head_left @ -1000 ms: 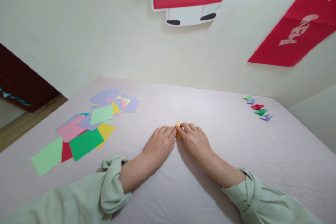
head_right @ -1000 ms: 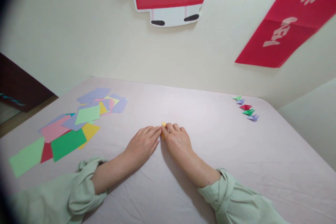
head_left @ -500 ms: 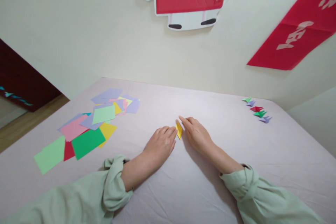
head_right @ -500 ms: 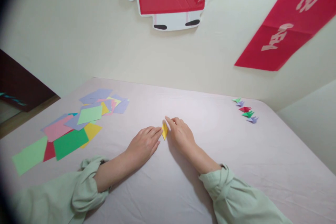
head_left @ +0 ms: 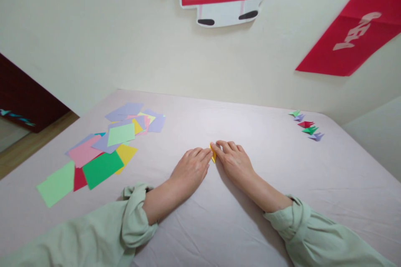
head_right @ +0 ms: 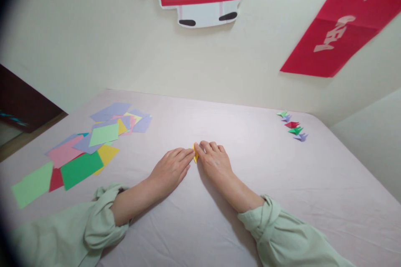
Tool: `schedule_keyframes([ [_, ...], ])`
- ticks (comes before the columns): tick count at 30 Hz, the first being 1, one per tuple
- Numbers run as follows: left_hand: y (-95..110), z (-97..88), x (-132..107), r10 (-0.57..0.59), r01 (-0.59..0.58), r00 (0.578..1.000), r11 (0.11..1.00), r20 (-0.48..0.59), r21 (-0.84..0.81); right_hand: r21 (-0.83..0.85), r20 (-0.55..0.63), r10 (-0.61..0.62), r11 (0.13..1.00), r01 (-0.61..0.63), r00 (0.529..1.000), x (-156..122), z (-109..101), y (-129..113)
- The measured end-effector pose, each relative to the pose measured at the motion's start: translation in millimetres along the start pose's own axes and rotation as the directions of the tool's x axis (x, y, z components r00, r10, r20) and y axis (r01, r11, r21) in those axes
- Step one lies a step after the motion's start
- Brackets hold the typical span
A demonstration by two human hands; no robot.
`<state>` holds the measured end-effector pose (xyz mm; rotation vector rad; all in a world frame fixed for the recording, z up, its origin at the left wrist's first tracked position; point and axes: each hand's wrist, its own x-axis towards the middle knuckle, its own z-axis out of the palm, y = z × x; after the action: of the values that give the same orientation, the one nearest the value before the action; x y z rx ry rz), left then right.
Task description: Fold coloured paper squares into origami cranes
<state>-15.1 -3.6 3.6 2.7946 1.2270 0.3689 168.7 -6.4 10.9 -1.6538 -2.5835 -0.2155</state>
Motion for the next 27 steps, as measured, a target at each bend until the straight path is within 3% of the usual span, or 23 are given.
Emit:
schedule_keyframes([
  [5, -3.4, -1.7, 3.1, -0.017, 0.017, 1.0, 0.998, -0.004, -0.068, 0.032, -0.016, -0.088, 0.996, 0.089, 0.996, -17.5, 0.8, 5.6],
  [9, -6.3, 1.1, 3.4, -0.021, 0.017, 0.999, 0.993, -0.026, -0.117, 0.065, -0.013, -0.091, 0.994, 0.092, 0.996, -25.7, 0.4, 7.9],
  [22, -3.9, -5.4, 1.8, 0.015, -0.014, 1.0, 0.997, 0.012, -0.072, 0.164, 0.0, -0.131, 0.978, 0.129, 0.991, -39.9, -4.9, 5.8],
  [27, -4.2, -7.8, -8.2, 0.069, -0.068, 0.997, 0.996, 0.029, -0.055, 0.352, -0.005, -0.138, 0.927, 0.131, 0.99, -32.7, -12.4, 15.7],
])
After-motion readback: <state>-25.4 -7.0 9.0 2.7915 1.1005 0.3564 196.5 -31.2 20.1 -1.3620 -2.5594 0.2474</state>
